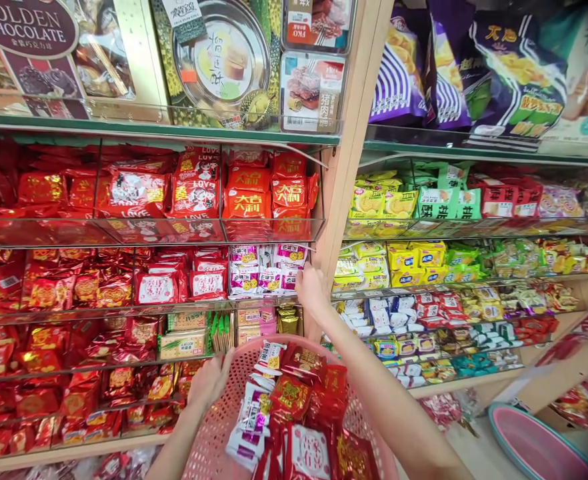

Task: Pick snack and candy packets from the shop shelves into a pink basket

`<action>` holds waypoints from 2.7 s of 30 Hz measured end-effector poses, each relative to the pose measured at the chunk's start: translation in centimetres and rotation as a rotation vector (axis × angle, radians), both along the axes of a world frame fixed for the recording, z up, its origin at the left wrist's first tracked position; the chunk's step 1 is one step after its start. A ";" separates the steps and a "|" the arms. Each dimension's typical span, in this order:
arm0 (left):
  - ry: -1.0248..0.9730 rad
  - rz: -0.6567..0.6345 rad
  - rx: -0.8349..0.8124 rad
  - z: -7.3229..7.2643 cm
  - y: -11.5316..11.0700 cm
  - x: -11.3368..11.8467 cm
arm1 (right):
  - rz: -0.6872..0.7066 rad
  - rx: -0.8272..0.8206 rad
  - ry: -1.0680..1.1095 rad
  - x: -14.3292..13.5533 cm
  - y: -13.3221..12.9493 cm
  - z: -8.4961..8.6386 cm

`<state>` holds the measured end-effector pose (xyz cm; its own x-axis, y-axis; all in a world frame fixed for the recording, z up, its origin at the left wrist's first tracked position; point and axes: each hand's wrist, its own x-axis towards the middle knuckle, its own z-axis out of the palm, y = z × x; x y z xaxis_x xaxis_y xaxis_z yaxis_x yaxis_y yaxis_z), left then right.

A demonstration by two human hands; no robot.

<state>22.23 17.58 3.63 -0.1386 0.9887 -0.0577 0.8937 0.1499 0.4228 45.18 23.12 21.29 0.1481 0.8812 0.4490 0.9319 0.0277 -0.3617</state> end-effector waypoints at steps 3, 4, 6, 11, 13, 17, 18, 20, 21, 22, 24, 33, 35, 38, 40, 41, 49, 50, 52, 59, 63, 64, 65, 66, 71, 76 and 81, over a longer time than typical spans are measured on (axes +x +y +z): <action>-0.015 -0.007 -0.003 -0.1 0.0 0.0 | 0.018 -0.049 0.081 -0.1 0.8 0.0; -0.016 -0.006 -0.003 -0.1 0.0 -0.1 | 0.022 -0.055 0.111 -0.2 1.0 -0.1; -0.019 -0.001 -0.003 -0.1 0.0 -0.1 | 0.021 -0.056 0.173 -0.3 1.5 -0.4; -0.060 0.000 0.002 -0.3 0.0 -0.2 | 0.017 -0.010 0.268 -0.6 2.7 -1.0; -0.064 -0.001 0.003 -0.3 0.0 -0.2 | 0.006 0.012 0.276 -0.7 3.0 -1.1; -0.035 -0.001 0.003 -0.3 0.1 -0.2 | 0.033 0.043 0.327 -0.8 3.2 -1.1; -0.031 -0.004 0.006 -0.3 0.1 -0.2 | 0.033 0.047 0.343 -0.9 3.2 -1.1; -0.028 -0.009 0.011 -0.3 0.1 -0.2 | -0.002 0.053 0.361 -1.1 3.4 -1.2; -0.026 -0.008 0.011 -0.2 0.1 -0.2 | -0.025 0.056 0.365 -1.3 3.6 -1.2; -0.025 -0.006 0.010 -0.2 0.0 -0.2 | -0.047 0.057 0.366 -1.4 3.8 -1.3; -0.028 -0.006 0.010 -0.2 0.0 -0.2 | -0.071 0.057 0.368 -1.5 4.2 -1.5; -0.031 -0.023 0.025 -0.1 0.0 -0.2 | -0.098 0.118 0.383 -1.7 4.6 -1.9; -0.022 -0.022 0.025 0.0 0.0 -0.1 | -0.095 0.130 0.393 -1.7 4.5 -1.9; -0.026 -0.022 0.023 0.1 -0.2 0.0 | -0.053 0.152 0.440 -1.7 4.4 -1.8; -0.034 -0.022 0.020 0.2 -0.2 0.0 | -0.002 0.164 0.486 -1.7 4.3 -1.6; -0.034 -0.019 0.017 0.2 -0.2 0.0 | 0.025 0.165 0.510 -1.7 4.2 -1.5; -0.012 -0.008 0.017 0.0 0.0 0.0 | 0.155 0.240 0.539 -2.6 1.8 -1.2; -0.008 -0.009 0.015 0.0 0.0 0.0 | 0.174 0.241 0.538 -2.7 1.4 -1.2; 0.003 -0.004 0.010 0.0 0.0 0.0 | 0.218 0.236 0.536 -3.0 0.7 -1.2; 0.040 -0.011 0.004 0.0 -0.2 0.2 | 0.284 0.228 0.481 -2.3 -3.0 -1.1; 0.054 0.014 -0.002 0.1 -0.3 0.3 | 0.453 0.139 0.372 -1.8 -6.2 -1.6; 0.050 0.017 -0.005 0.2 -0.4 0.4 | 0.510 0.097 0.338 -1.7 -6.9 -2.0; 0.048 0.016 -0.012 0.2 -0.4 0.4 | 0.574 0.043 0.305 -1.7 -7.5 -2.4; 0.050 0.009 -0.021 0.3 -0.5 0.4 | 0.640 -0.021 0.272 -1.7 -8.0 -2.9; 0.072 -0.019 -0.039 0.6 -0.6 0.4 | 0.894 -0.304 0.117 -1.7 -9.1 -6.6; 0.055 0.000 0.030 0.0 -0.5 0.4 | 0.964 -0.440 0.063 -1.5 -8.9 -9.1; 0.060 -0.004 0.032 -0.4 -0.3 0.3 | 1.086 -0.678 0.169 -1.3 -7.2 -10.6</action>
